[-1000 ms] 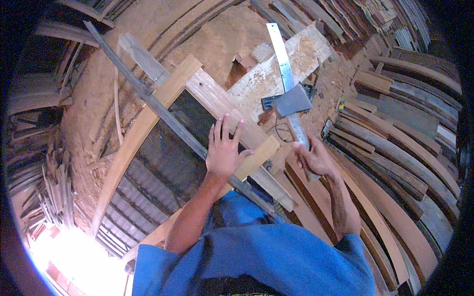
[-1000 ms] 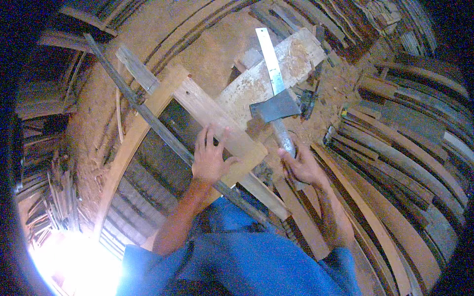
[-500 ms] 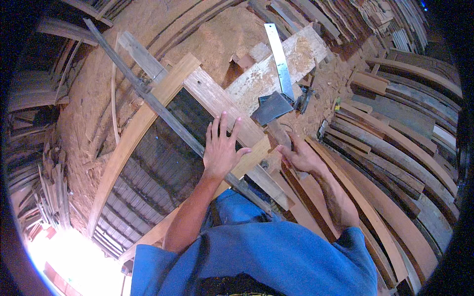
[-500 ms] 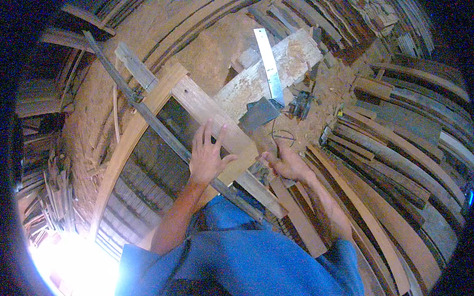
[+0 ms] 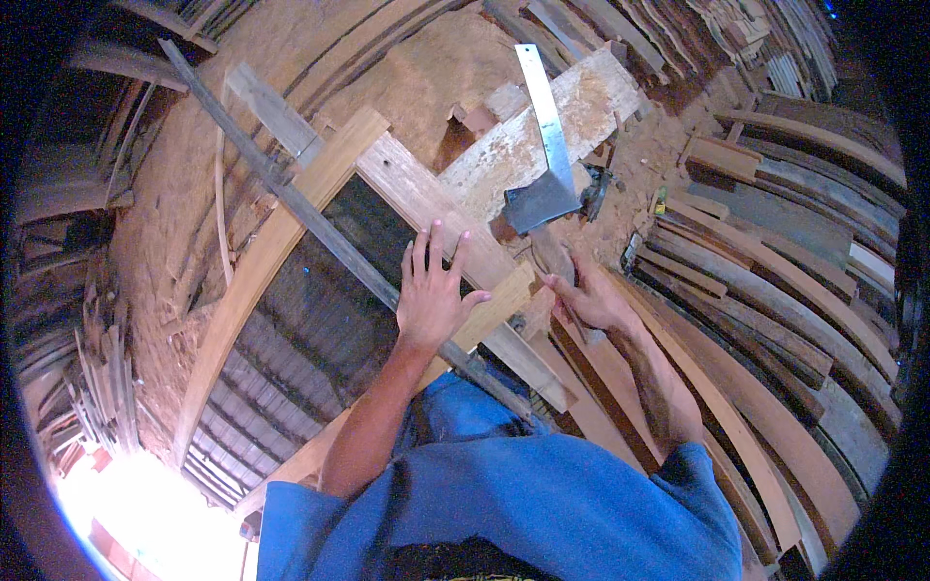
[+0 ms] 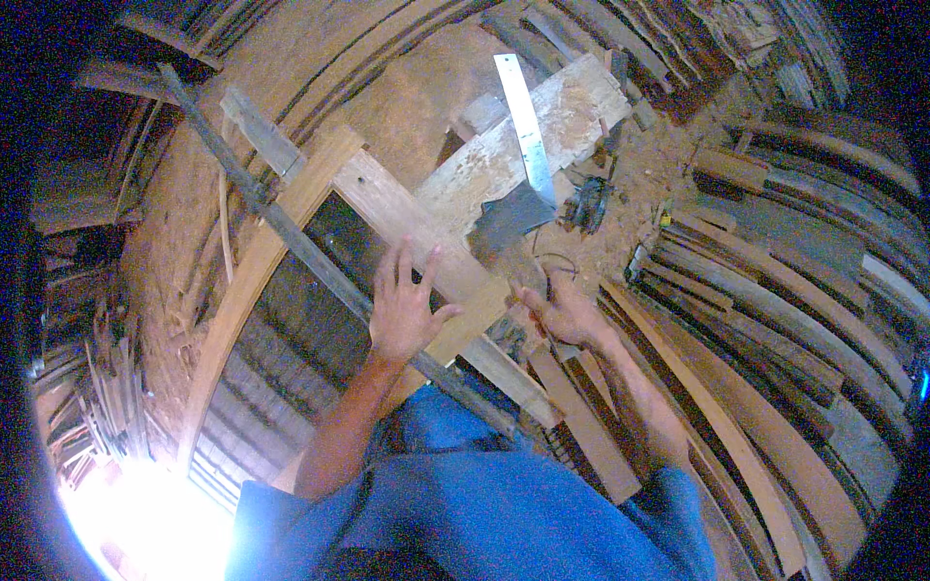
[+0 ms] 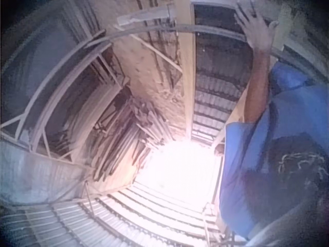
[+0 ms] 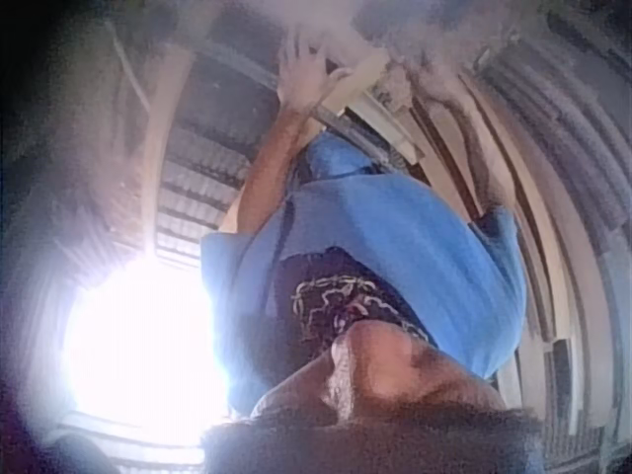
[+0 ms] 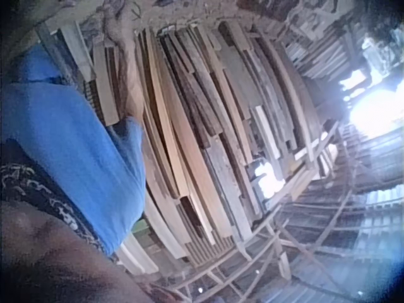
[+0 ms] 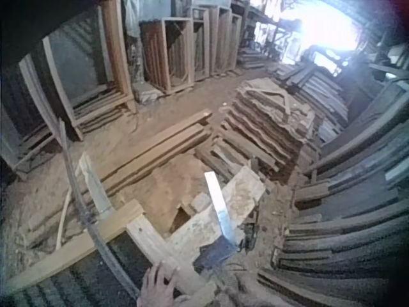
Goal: The person repeatedly measures a wooden frame with a metal square and a tape measure in a workshop. They adjust the frame's position and re-measure multiple times without completing a cut or assembly.
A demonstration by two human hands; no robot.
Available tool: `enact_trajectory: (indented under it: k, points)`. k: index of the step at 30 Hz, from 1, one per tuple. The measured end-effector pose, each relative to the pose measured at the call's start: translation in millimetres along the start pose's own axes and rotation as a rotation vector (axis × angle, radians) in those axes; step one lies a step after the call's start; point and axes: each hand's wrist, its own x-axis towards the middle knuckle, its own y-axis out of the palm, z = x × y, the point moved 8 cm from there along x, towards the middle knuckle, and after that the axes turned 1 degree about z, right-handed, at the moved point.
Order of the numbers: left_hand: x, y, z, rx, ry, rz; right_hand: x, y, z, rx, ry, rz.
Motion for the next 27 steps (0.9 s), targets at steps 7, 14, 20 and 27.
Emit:
enact_trajectory:
  k: [7,14,20,27]
  points:
    - [2,0,-2,-0.015,-0.004,0.029,-5,12,8,-0.238,-0.029,0.062]
    - [-1,0,-2,-0.005,0.001,0.008,0,-5,-10,-0.009,0.052,-0.010]
    - [1,2,1,-0.008,0.001,-0.022,0,-26,-11,-0.017,0.036,-0.089]
    - [-1,1,4,-0.030,-0.012,-0.042,-5,4,6,-0.210,-0.219,-0.055]
